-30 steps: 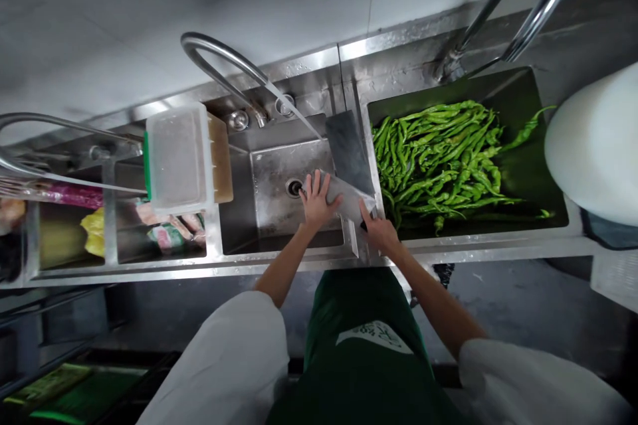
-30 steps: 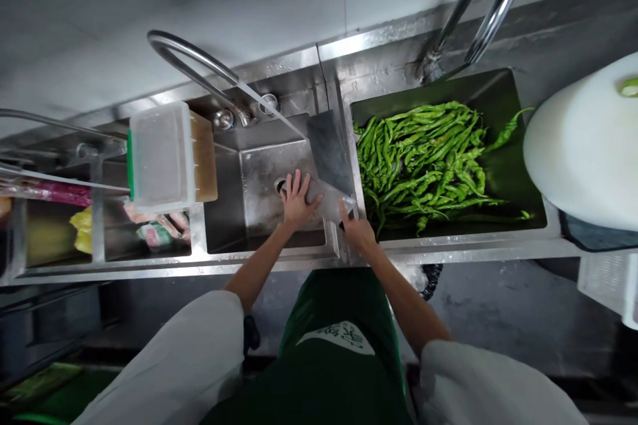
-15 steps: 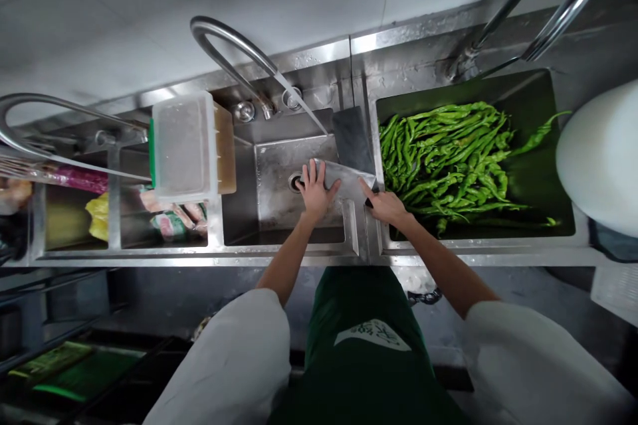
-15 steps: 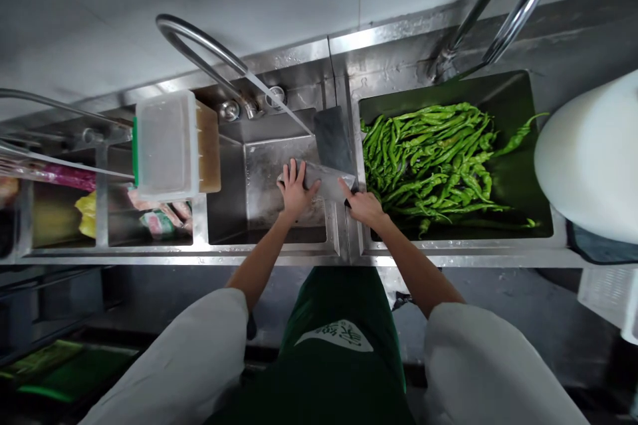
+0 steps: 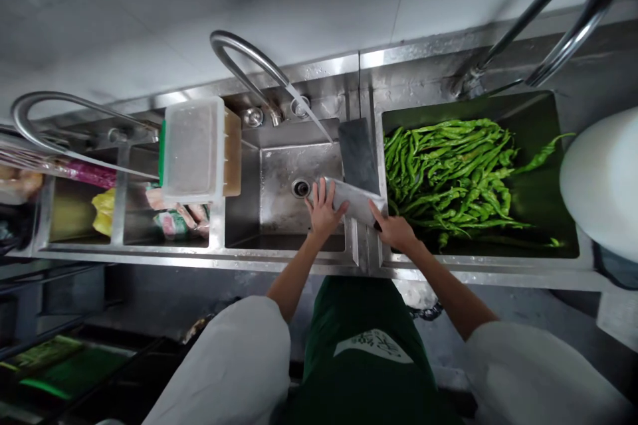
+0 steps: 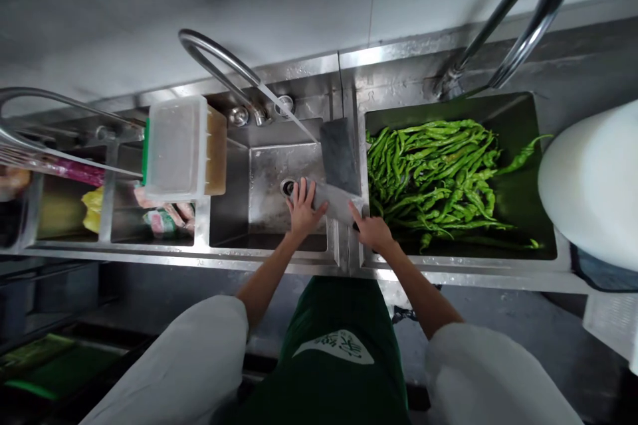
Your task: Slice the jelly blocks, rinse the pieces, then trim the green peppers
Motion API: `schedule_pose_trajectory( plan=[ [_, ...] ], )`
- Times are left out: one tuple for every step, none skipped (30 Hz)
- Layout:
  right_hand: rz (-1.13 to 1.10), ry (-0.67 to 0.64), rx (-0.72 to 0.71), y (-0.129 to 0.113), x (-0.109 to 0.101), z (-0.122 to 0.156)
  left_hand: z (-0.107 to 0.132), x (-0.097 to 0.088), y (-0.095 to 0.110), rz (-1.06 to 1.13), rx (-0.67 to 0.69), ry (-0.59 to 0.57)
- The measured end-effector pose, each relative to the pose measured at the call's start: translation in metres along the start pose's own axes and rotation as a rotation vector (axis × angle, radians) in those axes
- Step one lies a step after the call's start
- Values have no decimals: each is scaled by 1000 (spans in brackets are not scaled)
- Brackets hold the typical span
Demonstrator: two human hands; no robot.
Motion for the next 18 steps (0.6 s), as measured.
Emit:
schedule_pose_trajectory(
  plan=[
    [-5, -14, -2, -3, 9, 9, 9, 5, 1, 0, -1, -4],
    [-10, -24, -1, -6, 17, 18, 17, 10, 2, 0, 0, -6],
    [-13, -27, 8, -8, 24, 23, 22, 14, 3, 1, 8, -10],
    [-15, -23, 20, -9, 27, 26, 23, 16, 3, 2, 24, -15],
    [-16, -14, 37, -8, 27, 24, 19, 17, 4, 4, 46, -21],
    [-17, 2, 55, -6, 24, 19, 10, 16, 5, 8, 69, -22],
    [-20, 22, 75, -2, 18, 12, -3, 12, 7, 14, 91, -13],
    [-24, 45, 92, 3, 10, 3, -17, 6, 9, 23, 110, 7],
    [-30, 71, 104, 9, 2, -5, -32, -2, 13, 30, 124, 35],
    [-42, 97, 108, 14, -5, -12, -45, -9, 18, 32, 136, 69],
    [-60, 124, 109, 20, -10, -17, -55, -16, 23, 28, 145, 104],
    [-85, 149, 108, 25, -13, -19, -62, -21, 29, 20, 154, 135],
    [-117, 172, 96, 30, -13, -20, -66, -23, 36, 9, 163, 157],
    [-152, 199, 93, 34, -10, -21, -68, -23, 41, 1, 167, 179],
    [-186, 223, 80, 38, -8, -22, -71, -21, 46, 13, 186, 184],
    [-210, 265, 47, 41, -7, -25, -74, -17, 48, 40, 197, 186],
    [-199, 348, -10, 42, -12, -29, -78, -13, 49, 67, 191, 181],
    [-157, 448, -126, 37, -21, -33, -83, -8, 48, 88, 181, 154]
  ],
)
Point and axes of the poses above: each hand's wrist, its own z-axis away from the middle knuckle, its own x-axis out of the palm, y = z × x, the point moved 5 cm from there along -z, towards the middle knuckle, and after that the axes turned 1 degree about x, right-handed, at the moved point
